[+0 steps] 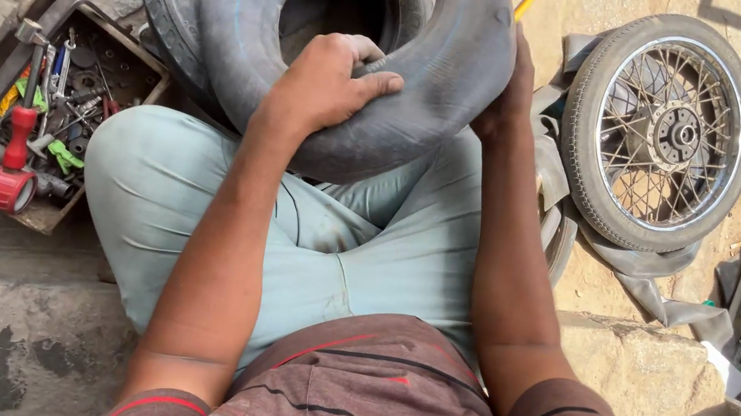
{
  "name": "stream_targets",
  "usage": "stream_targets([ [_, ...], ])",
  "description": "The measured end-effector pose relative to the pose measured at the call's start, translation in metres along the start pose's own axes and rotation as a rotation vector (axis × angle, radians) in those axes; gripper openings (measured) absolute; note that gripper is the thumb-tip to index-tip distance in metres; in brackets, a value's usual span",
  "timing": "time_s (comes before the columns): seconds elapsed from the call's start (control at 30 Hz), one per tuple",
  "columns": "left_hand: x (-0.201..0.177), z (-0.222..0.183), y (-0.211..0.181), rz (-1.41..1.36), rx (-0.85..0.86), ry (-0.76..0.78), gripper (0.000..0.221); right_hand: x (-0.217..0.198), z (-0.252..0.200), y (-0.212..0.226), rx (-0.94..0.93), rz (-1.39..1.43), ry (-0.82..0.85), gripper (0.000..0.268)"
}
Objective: Repairing a motorcycle tire tube by checking for leaks and applying a patch.
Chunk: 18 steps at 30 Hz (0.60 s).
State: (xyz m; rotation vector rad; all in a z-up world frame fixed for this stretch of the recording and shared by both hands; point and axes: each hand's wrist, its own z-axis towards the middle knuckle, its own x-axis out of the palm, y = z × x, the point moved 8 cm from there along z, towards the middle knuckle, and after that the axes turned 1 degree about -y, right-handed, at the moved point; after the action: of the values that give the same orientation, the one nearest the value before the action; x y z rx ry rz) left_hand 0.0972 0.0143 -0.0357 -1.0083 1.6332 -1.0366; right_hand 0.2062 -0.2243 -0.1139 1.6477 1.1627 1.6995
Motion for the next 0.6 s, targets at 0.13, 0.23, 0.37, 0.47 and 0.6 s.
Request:
stream_targets([
  [0.13, 0.016, 0.011, 0.056, 0.147, -0.115, -0.019, 0.047, -0.017, -0.051, -0.041, 0.376, 0.326, -0.247, 0.055],
  [0.23, -0.026, 0.005, 0.071, 0.125, -0.057, -0.221, 0.042, -0.043, -0.053, -0.051, 0.393, 0.386, -0.204, 0.054],
  [0.37, -0.137, -0.028, 0.117, 0.283, -0.083, -0.842, 0.029, -0.09, -0.031, -0.065, 0.425, 0.374, -0.289, 0.037],
  [0.47, -0.147, -0.041, 0.137, 0.426, -0.249, -0.834, 0.041, -0.091, -0.036, -0.076, 0.521, 0.356, -0.367, 0.032],
  [0.6, -0.145, -0.031, 0.155, 0.513, -0.374, -0.752, 0.05, -0.082, -0.039, -0.074, 0.57, 0.324, -0.393, 0.032],
])
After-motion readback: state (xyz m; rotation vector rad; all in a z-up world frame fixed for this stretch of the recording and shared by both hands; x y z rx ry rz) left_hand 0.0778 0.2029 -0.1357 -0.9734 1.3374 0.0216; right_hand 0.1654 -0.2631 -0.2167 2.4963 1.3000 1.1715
